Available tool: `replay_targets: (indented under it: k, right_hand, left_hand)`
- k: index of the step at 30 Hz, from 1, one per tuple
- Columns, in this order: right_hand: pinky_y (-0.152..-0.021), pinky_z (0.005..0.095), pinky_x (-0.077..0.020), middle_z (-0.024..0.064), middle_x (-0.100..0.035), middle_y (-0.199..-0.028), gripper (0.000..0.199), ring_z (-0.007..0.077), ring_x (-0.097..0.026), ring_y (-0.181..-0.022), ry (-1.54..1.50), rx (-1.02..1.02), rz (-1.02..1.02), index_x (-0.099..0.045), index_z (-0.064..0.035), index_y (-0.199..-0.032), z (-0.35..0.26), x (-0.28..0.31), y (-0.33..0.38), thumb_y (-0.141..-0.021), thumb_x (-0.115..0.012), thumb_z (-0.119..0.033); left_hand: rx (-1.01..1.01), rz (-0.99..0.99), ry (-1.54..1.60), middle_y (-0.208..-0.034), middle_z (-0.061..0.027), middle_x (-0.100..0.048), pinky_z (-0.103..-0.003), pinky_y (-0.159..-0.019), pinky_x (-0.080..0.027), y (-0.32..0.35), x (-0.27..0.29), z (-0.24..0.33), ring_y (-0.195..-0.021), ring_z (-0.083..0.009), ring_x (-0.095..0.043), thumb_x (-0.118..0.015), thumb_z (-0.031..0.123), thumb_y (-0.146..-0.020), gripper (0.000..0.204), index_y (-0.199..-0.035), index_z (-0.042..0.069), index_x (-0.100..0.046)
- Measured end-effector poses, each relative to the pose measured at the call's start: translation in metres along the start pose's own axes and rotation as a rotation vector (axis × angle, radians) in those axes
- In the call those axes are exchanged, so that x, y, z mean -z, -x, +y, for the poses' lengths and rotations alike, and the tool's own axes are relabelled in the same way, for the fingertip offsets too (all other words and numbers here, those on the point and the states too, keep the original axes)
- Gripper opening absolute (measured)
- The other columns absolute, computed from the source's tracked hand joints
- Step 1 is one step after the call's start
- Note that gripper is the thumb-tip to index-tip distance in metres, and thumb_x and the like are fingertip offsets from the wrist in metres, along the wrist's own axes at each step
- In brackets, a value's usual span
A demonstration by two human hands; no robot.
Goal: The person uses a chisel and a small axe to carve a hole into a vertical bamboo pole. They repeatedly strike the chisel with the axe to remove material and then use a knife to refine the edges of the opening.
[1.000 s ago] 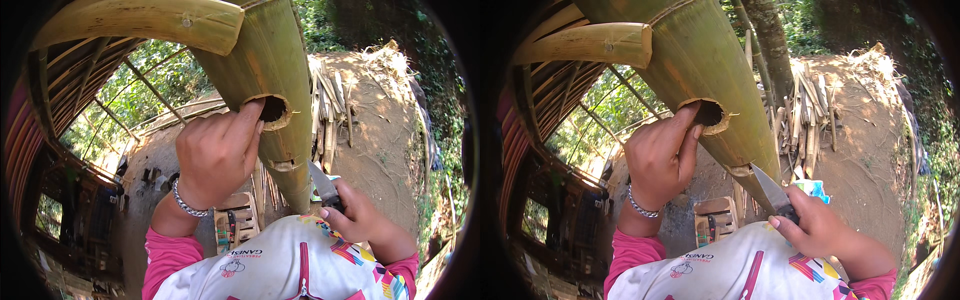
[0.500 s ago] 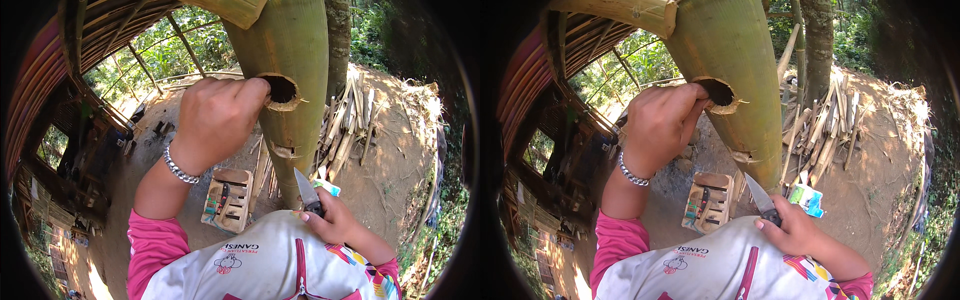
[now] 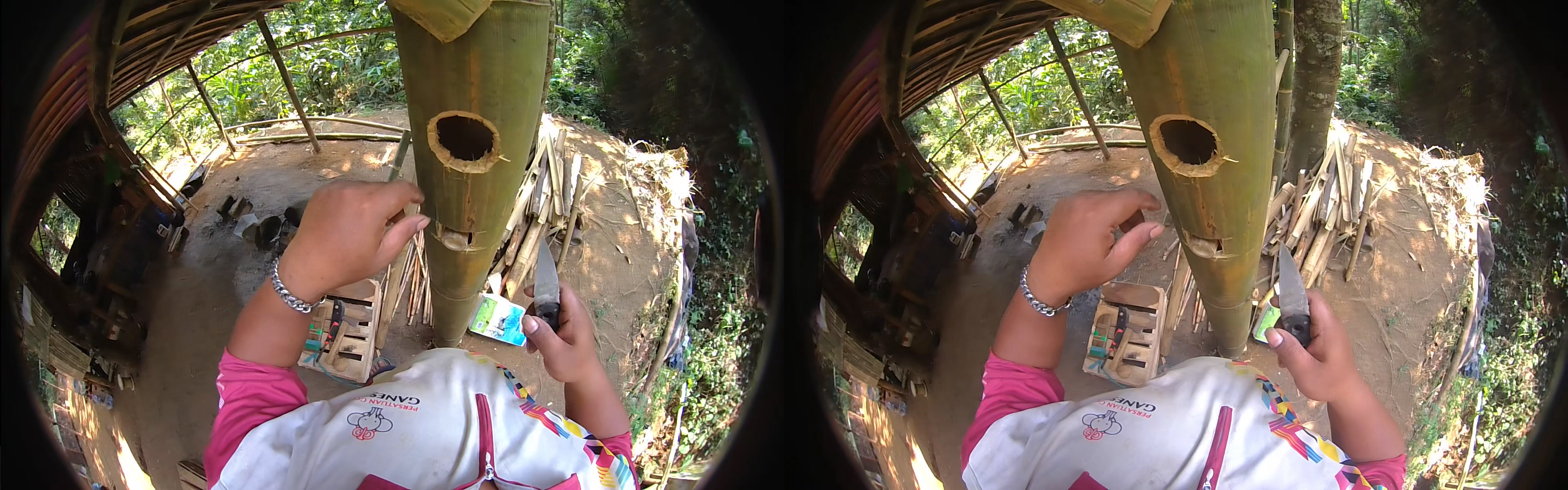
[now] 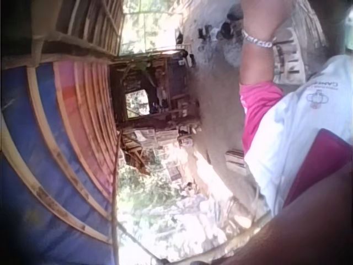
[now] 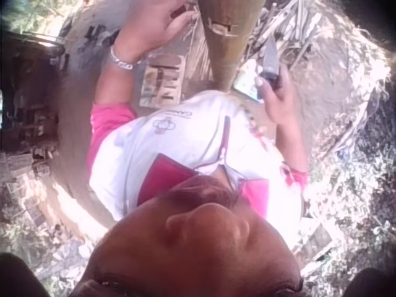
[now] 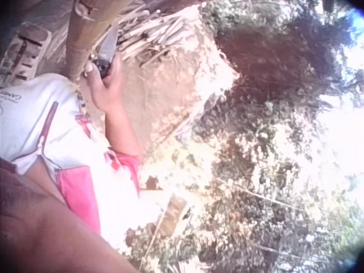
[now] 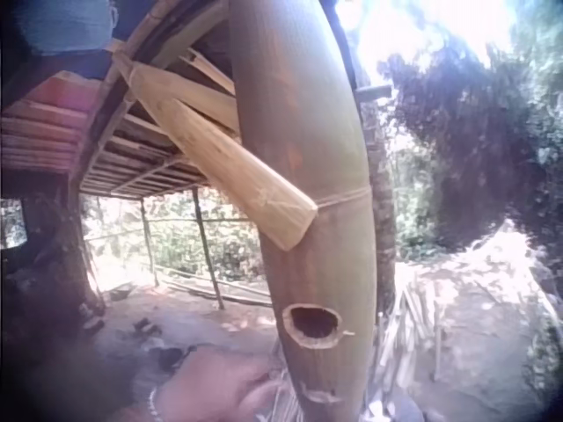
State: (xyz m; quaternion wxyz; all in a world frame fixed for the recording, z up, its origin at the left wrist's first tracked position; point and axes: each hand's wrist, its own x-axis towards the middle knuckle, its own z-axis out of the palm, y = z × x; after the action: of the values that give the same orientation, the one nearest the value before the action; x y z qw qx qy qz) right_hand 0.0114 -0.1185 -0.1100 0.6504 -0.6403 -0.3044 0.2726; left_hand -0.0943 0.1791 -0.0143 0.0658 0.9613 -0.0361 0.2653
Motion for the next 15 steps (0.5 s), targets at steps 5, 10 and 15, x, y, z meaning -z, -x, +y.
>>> replay_targets:
  k: [5,10,15]
  right_hand:
    - [-0.055,0.0233,-0.0456,0.0024,-0.058,-0.088,0.043,0.0067,-0.055,-0.064,-0.015,0.030,0.040,-0.049,-0.0004,-0.126,-0.002,-0.011,0.010,-0.092,-0.070,-0.015]
    - [-0.055,0.0228,-0.0461,0.0026,-0.058,-0.088,0.044,0.0069,-0.055,-0.064,0.023,-0.012,0.056,-0.050,-0.0004,-0.126,0.001,-0.019,0.023,-0.091,-0.071,-0.015]
    - [-0.055,0.0233,-0.0465,0.0033,-0.059,-0.087,0.045,0.0074,-0.056,-0.065,0.060,-0.033,0.060,-0.050,-0.0003,-0.126,-0.001,-0.022,0.030,-0.090,-0.072,-0.016]
  left_hand:
    - [-0.018,0.105,-0.005,-0.063,-0.0105,-0.063,-0.042,-0.054,-0.049,-0.030,-0.006,0.023,-0.057,-0.0298,-0.065,-0.071,0.032,-0.089,0.041,-0.118,0.006,-0.061]
    - [-0.044,0.106,-0.049,-0.061,-0.0131,-0.063,-0.045,-0.052,-0.049,-0.034,-0.019,0.029,-0.057,-0.0329,-0.065,-0.067,0.036,-0.091,0.052,-0.132,0.007,-0.054]
    - [0.034,0.094,-0.052,-0.061,-0.0143,-0.064,-0.045,-0.053,-0.050,-0.022,-0.025,0.040,-0.058,-0.0347,-0.065,-0.068,0.040,-0.090,0.061,-0.138,0.006,-0.050]
